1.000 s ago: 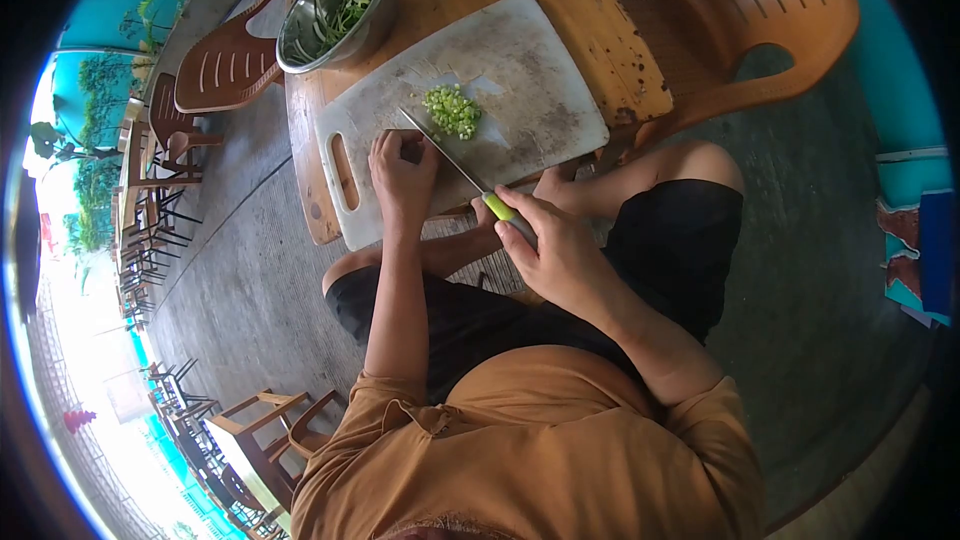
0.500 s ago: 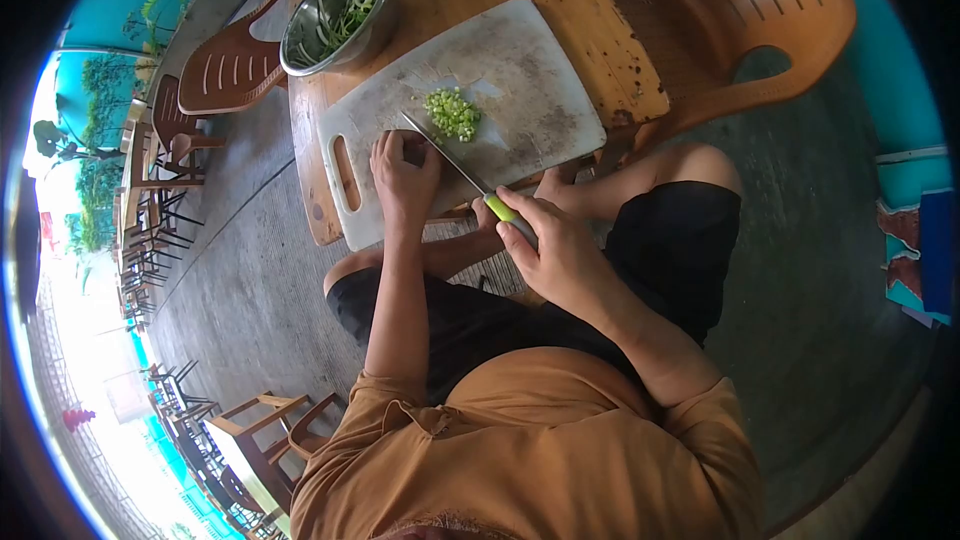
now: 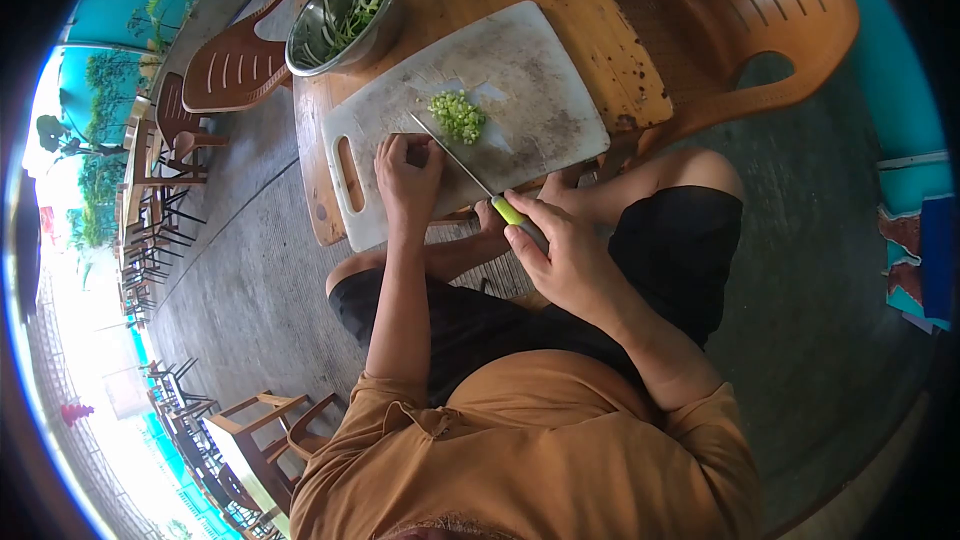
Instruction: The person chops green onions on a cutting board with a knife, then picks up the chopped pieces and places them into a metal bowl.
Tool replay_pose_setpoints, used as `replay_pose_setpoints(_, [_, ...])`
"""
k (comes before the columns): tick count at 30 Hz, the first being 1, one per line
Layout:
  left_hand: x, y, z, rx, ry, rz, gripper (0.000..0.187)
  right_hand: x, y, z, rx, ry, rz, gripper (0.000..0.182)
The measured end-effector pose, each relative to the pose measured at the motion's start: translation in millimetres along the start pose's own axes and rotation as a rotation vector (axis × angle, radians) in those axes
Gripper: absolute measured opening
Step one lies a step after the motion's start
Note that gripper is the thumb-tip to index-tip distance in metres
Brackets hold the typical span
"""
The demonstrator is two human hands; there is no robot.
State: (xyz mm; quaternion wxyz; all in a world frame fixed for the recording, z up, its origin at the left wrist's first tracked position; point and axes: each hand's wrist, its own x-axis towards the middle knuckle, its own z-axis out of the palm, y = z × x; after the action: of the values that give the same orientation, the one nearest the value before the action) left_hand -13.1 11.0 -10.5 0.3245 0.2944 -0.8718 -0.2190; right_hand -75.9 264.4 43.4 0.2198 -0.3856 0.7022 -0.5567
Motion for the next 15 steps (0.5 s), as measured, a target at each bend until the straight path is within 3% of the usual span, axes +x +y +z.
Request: replay_pose_setpoints(15, [0,-1,-1,0.006,0.014,0.018,0.013,6,3,11,-0.061,0.014,-0.022,0.040])
